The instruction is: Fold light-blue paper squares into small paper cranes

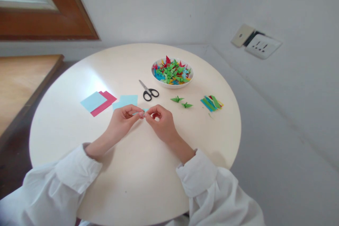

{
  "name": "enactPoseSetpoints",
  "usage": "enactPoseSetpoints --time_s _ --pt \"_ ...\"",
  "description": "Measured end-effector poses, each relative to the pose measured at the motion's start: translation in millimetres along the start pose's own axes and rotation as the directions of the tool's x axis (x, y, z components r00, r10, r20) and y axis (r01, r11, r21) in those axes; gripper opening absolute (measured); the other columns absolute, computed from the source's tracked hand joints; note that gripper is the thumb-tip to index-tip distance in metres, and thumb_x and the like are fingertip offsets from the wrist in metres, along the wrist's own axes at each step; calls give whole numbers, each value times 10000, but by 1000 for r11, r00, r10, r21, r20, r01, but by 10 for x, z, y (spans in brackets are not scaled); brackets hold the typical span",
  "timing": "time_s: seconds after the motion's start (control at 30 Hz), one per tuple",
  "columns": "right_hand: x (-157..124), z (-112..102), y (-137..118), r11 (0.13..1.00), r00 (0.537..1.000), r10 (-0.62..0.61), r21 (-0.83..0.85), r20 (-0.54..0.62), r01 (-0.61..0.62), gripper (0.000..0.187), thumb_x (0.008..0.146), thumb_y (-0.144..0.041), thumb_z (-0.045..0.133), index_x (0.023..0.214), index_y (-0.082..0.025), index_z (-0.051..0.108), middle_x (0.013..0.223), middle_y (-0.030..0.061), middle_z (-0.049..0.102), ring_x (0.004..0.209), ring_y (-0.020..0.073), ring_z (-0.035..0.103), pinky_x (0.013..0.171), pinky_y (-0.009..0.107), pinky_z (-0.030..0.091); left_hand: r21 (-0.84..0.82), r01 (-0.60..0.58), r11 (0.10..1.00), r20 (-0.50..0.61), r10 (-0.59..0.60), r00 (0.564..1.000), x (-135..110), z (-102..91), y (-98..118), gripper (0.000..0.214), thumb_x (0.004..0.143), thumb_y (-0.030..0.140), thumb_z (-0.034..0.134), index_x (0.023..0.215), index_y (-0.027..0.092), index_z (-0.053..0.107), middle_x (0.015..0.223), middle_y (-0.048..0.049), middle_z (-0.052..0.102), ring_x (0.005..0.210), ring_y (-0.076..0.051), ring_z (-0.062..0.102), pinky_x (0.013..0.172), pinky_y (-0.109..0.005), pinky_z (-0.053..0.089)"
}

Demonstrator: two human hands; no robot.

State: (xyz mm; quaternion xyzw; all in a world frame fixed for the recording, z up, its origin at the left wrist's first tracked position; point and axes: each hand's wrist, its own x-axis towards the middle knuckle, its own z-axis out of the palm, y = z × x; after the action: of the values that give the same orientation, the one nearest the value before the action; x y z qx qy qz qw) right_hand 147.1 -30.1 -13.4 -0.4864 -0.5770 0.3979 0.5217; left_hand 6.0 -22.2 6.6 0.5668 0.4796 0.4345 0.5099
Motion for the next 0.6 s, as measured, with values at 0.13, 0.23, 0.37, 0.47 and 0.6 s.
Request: enactPoseSetpoints --time_s 0.13,0.23,0.37,0.47,0.6 --pt "7 7 6 998 999 33 62 -41 -31 107 650 -260 628 642 -187 551 631 -8 592 583 118 534 566 259 444 23 8 1000 29 -9 1000 -21 0 2 206 667 337 671 733 144 642 612 -12 640 484 -94 511 434 -208 335" --pt "11 13 15 995 998 38 93 -47 -34 114 643 -261 636 637 -187 550 633 -8 591 591 118 538 573 258 444 8 3 1000 25 -4 1000 -25 4 1 203 655 328 686 723 143 637 611 -9 634 485 -86 499 429 -202 322" --pt "10 16 16 991 998 46 126 -30 -42 130 648 -259 651 661 -187 544 638 -16 582 576 107 523 560 249 426 -28 -16 999 15 16 1000 -13 5 -11 199 646 322 694 697 143 625 631 -11 643 524 -93 524 467 -203 359" --pt "13 18 2 986 998 59 160 -32 -53 173 633 -260 668 691 -193 520 622 -39 547 554 95 512 530 232 406 -31 -20 999 9 20 1000 -5 1 -26 204 645 330 691 683 144 618 601 -1 622 493 -82 494 452 -202 338" --pt "26 19 0 980 996 76 189 -47 -66 232 612 -261 683 736 -205 496 607 -55 531 558 97 530 526 225 412 0 -25 1000 -4 25 1000 2 -7 -38 189 640 323 683 670 149 615 556 9 591 466 -82 471 436 -203 321"
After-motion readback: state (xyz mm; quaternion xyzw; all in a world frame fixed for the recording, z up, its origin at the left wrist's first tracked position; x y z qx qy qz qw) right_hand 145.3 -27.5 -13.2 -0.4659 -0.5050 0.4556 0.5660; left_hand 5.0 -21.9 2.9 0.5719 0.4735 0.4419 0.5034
